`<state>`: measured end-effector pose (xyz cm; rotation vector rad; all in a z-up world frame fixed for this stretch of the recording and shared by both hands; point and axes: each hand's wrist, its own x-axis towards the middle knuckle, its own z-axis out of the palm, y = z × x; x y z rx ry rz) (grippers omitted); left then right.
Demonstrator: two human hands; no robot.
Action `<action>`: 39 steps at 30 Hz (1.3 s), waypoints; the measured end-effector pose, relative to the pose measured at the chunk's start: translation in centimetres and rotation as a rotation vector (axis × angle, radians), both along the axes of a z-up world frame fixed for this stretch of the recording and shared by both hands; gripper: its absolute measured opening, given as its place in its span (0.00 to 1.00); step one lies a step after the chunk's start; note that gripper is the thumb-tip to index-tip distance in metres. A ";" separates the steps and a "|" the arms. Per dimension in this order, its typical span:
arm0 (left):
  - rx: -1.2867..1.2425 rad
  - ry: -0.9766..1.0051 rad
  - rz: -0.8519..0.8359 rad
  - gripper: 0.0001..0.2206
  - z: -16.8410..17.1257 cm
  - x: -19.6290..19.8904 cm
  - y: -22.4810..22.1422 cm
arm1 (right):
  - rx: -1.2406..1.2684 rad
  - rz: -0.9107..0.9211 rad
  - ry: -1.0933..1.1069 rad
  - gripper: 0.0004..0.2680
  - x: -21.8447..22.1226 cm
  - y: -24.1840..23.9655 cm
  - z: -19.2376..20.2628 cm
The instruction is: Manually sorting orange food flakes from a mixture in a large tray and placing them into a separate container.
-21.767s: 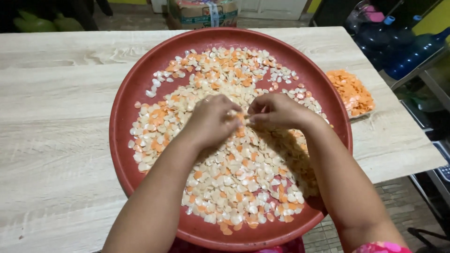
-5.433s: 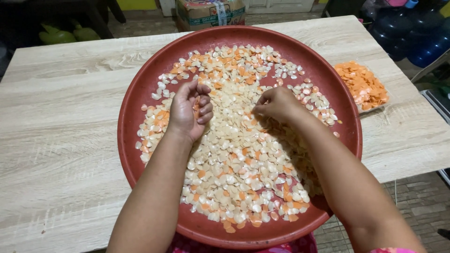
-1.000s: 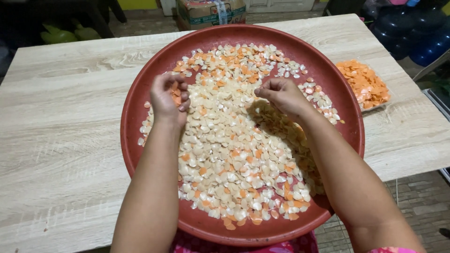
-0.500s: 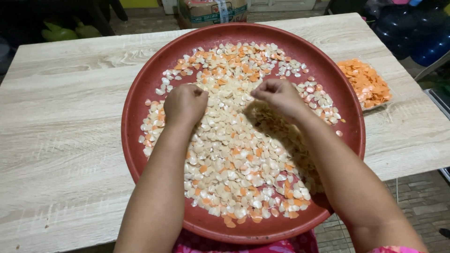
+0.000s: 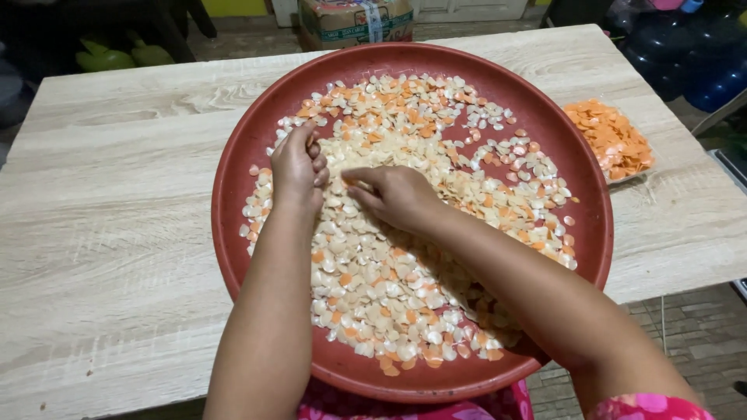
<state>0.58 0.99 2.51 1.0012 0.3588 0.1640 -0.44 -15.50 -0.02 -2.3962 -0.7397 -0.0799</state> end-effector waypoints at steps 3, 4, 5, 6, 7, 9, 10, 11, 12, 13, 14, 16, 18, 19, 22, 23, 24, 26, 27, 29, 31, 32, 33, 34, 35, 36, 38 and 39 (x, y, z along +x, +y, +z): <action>-0.084 -0.009 -0.036 0.09 0.8 -0.2 0.3 | -0.011 -0.036 0.001 0.10 0.2 -0.1 -0.9; -0.088 -0.009 -0.032 0.09 0.4 0.0 0.6 | -0.015 -0.032 0.000 0.10 0.0 -0.2 -0.7; -0.122 -0.031 -0.073 0.08 0.0 0.3 0.8 | 0.006 -0.040 0.016 0.09 -0.3 -0.3 -0.5; -0.154 -0.052 -0.118 0.09 -0.4 0.7 1.0 | 0.029 -0.051 0.033 0.08 -0.5 -0.5 -0.2; -0.156 -0.052 -0.118 0.09 -0.3 0.5 1.0 | 0.027 -0.051 0.034 0.08 -0.8 -0.5 0.4; -0.149 -0.055 -0.196 0.09 0.0 0.1 1.0 | 0.271 -0.167 0.320 0.06 -1.4 -0.7 1.7; -0.151 -0.053 -0.194 0.09 0.1 -0.1 0.9 | 0.268 -0.165 0.322 0.06 -1.3 -1.1 1.9; -0.135 -0.058 -0.212 0.10 0.2 -0.3 0.7 | 0.436 -0.185 0.377 0.05 -1.1 -1.5 2.1; -0.118 -0.064 -0.233 0.11 0.4 -0.4 0.5 | 0.607 -0.205 0.430 0.05 -0.9 -1.9 2.3; -0.119 -0.063 -0.233 0.11 0.4 -0.5 0.1 | 0.606 -0.206 0.431 0.05 0.1 -2.8 1.3; -0.145 -0.056 -0.226 0.12 0.3 -0.6 -0.3 | 0.856 -0.307 0.686 0.03 1.1 -3.6 0.4; -0.170 -0.048 -0.223 0.14 0.5 -1.1 -1.4 | 1.106 -0.412 0.941 0.01 1.9 -4.3 -0.4; -0.163 -0.062 -0.134 0.13 0.8 -1.9 -2.7 | 1.250 -0.295 1.096 0.05 1.6 -3.8 -0.1; -0.161 -0.063 -0.138 0.13 1.1 -2.4 -3.5 | 1.254 -0.296 1.093 0.05 0.0 -2.8 1.1; -0.153 -0.095 -0.143 0.15 1.7 -3.8 -5.4 | 1.303 -0.213 1.203 0.13 -3.3 -0.1 3.2; -0.126 -0.122 -0.161 0.17 1.9 -4.3 -6.0 | 1.293 -0.229 1.211 0.17 -3.4 0.2 2.9; -0.099 -0.149 -0.181 0.19 2.1 -4.7 -6.7 | 1.282 -0.246 1.219 0.21 -3.5 0.5 2.7; 0.010 -0.205 -0.181 0.22 1.5 -5.3 -7.5 | 1.285 -0.243 1.204 0.21 -3.3 0.2 2.8; 0.120 -0.261 -0.180 0.24 1.2 -5.6 -7.9 | 1.288 -0.240 1.190 0.20 -3.2 0.0 2.8; 0.192 -0.322 -0.192 0.26 0.8 -6.0 -7.8 | 1.287 -0.233 1.174 0.20 -3.1 -0.1 2.9; 0.267 -0.385 -0.206 0.28 0.4 -6.1 -7.8 | 1.291 -0.225 1.157 0.19 -2.9 -0.2 2.9; 0.251 -0.411 -0.209 0.30 0.2 -6.0 -7.8 | 1.276 -0.241 1.149 0.19 -2.9 -0.2 2.8; 0.235 -0.436 -0.212 0.31 0.1 -6.0 -7.9 | 1.261 -0.257 1.140 0.19 -2.9 -0.2 2.7; 0.236 -0.437 -0.213 0.31 0.3 -6.1 -7.8 | 1.263 -0.256 1.139 0.19 -2.7 -0.3 2.5; 0.223 -0.467 -0.222 0.33 0.6 -6.2 -7.7 | 1.242 -0.252 1.133 0.19 -2.5 -0.5 2.4; 0.209 -0.498 -0.229 0.35 0.9 -6.4 -7.5 | 1.219 -0.247 1.128 0.19 -2.4 -0.6 2.2; 0.204 -0.519 -0.211 0.34 1.4 -6.7 -7.4 | 1.213 -0.255 1.124 0.20 -2.7 -0.3 2.3; 0.200 -0.540 -0.193 0.34 1.6 -6.8 -7.5 | 1.206 -0.265 1.120 0.20 -2.9 -0.3 2.4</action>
